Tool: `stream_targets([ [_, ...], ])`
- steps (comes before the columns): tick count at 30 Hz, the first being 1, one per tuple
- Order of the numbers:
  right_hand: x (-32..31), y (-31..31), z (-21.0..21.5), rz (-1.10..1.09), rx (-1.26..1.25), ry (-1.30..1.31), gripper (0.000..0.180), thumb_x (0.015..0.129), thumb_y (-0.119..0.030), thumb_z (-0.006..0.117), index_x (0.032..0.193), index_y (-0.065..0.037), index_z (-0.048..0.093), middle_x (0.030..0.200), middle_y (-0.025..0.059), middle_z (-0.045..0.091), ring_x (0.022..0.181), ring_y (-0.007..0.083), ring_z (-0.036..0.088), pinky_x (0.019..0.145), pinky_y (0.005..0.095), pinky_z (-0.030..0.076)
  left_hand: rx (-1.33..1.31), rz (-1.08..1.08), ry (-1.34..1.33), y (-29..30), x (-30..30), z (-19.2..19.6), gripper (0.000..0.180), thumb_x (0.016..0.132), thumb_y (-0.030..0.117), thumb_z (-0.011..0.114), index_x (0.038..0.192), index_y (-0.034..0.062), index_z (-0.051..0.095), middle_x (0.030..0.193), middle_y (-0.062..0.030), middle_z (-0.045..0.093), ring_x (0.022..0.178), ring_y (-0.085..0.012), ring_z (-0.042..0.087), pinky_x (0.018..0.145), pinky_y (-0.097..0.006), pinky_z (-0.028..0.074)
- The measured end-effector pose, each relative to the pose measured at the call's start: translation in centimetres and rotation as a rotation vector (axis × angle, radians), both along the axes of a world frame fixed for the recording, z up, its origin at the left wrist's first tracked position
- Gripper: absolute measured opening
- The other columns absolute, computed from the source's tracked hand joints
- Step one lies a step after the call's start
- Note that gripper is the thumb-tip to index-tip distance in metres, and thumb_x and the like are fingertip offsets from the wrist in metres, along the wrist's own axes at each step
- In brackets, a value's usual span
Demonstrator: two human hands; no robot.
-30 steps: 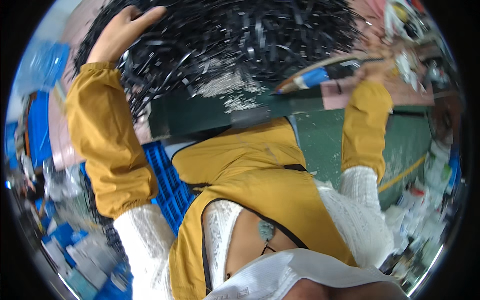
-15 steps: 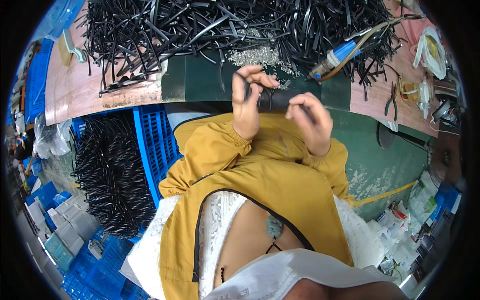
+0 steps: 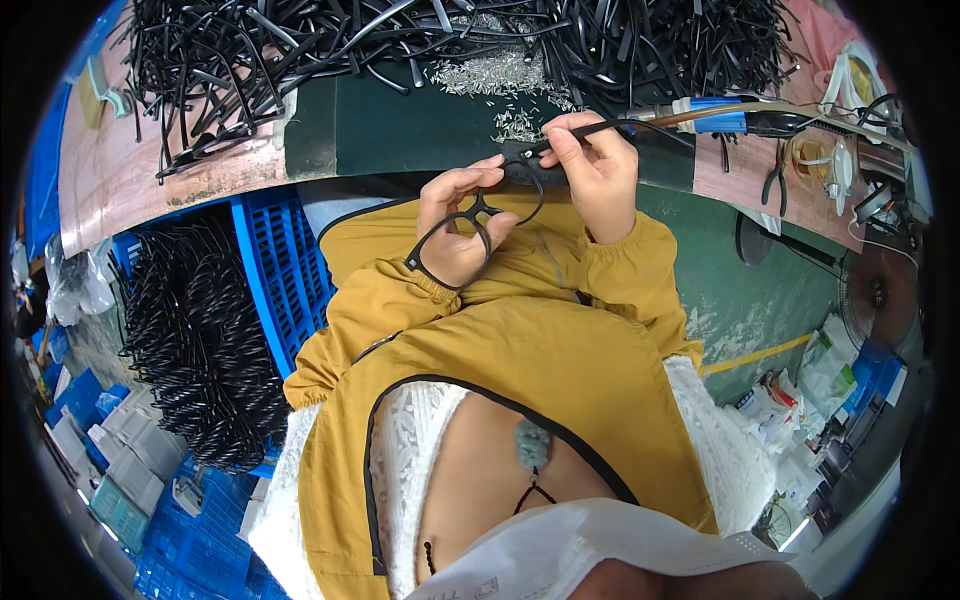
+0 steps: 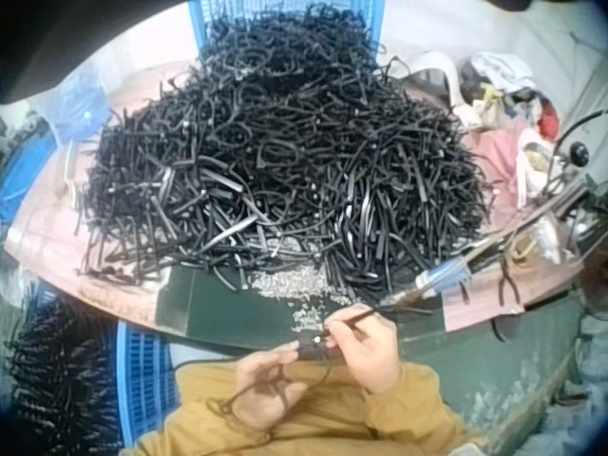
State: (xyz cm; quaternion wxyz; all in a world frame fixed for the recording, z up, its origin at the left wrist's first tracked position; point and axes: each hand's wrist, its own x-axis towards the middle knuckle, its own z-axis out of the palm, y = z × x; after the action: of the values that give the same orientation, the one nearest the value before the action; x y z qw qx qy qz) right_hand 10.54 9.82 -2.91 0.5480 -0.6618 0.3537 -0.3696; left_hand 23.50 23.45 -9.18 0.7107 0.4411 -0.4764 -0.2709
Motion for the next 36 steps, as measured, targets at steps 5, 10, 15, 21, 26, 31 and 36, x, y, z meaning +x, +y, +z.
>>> stream_targets([
  [5, 0.3, -0.2, 0.3, 0.029, -0.237, 0.160, 0.007, 0.095, 0.003, 0.067, 0.100, 0.008, 0.069, 0.095, 0.0105, 0.067, 0.068, 0.0127, 0.067, 0.060, 0.0225, 0.055, 0.065, 0.131, -0.033, -0.3, -0.8, 0.8, 0.055, 0.077, 0.005, 0.089, 0.122, 0.0032, 0.057, 0.120, -0.0156, 0.068, 0.125, -0.0342, 0.064, 0.106, -0.042, 0.050],
  [10, 0.4, 0.0, -0.1, -0.006, -0.182, 0.106, 0.007, 0.097, 0.001, 0.067, 0.099, 0.008, 0.070, 0.095, 0.0102, 0.068, 0.068, 0.0124, 0.066, 0.061, 0.0230, 0.055, 0.035, 0.149, -0.087, -0.4, -1.3, 1.2, 0.051, 0.079, 0.003, 0.087, 0.121, 0.0026, 0.058, 0.120, -0.0159, 0.068, 0.127, -0.0335, 0.063, 0.106, -0.041, 0.050],
  [15, -1.2, -0.9, 1.6, 0.238, -0.026, 0.185, 0.020, 0.094, 0.002, 0.067, 0.113, 0.002, 0.070, 0.108, 0.0081, 0.065, 0.090, 0.0147, 0.067, 0.078, 0.0265, 0.056, 0.090, 0.072, 0.199, -0.7, -0.6, 3.3, 0.052, 0.091, -0.007, 0.071, 0.134, 0.0018, 0.042, 0.122, -0.0160, 0.064, 0.126, -0.0296, 0.062, 0.103, -0.038, 0.052],
  [21, 5.2, -5.3, 5.9, 0.378, -0.551, 0.224, 0.033, 0.089, 0.008, 0.064, 0.120, -0.003, 0.068, 0.117, 0.0077, 0.063, 0.103, 0.0173, 0.066, 0.084, 0.0311, 0.057, 0.190, 0.119, 0.781, -1.1, 4.3, 6.6, 0.037, 0.101, 0.006, 0.052, 0.135, -0.0067, 0.045, 0.102, -0.0173, 0.068, 0.097, -0.0350, 0.073, 0.084, -0.037, 0.064],
  [26, 17.6, -11.1, 5.6, 0.271, -1.196, 0.512, 0.017, 0.080, 0.002, 0.059, 0.095, -0.005, 0.062, 0.103, 0.0141, 0.059, 0.108, 0.0337, 0.056, 0.083, 0.0402, 0.052, 0.348, 0.041, 0.747, -1.3, 6.1, 6.7, 0.038, 0.107, 0.019, 0.048, 0.130, -0.0096, 0.055, 0.084, -0.0129, 0.067, 0.078, -0.0284, 0.074, 0.070, -0.030, 0.064],
  [31, 11.9, -6.9, 6.6, 0.139, -1.004, 0.317, 0.017, 0.087, 0.000, 0.062, 0.103, -0.003, 0.064, 0.093, 0.0111, 0.060, 0.090, 0.0249, 0.065, 0.077, 0.0357, 0.056, 0.439, -0.018, 0.778, -1.2, 6.8, 7.3, 0.065, 0.110, 0.045, 0.029, 0.132, -0.0113, 0.055, 0.079, -0.0119, 0.067, 0.073, -0.0277, 0.073, 0.064, -0.030, 0.060],
  [36, 1.5, 0.1, 4.3, -0.065, -0.287, 0.028, 0.010, 0.094, 0.006, 0.066, 0.104, 0.006, 0.063, 0.098, 0.0063, 0.066, 0.084, 0.0107, 0.066, 0.074, 0.0253, 0.057, 0.824, -0.432, 0.802, -1.7, 5.3, 8.4, 0.059, 0.108, 0.039, 0.037, 0.123, -0.0096, 0.066, 0.072, -0.0105, 0.068, 0.065, -0.0261, 0.071, 0.060, -0.028, 0.057],
])
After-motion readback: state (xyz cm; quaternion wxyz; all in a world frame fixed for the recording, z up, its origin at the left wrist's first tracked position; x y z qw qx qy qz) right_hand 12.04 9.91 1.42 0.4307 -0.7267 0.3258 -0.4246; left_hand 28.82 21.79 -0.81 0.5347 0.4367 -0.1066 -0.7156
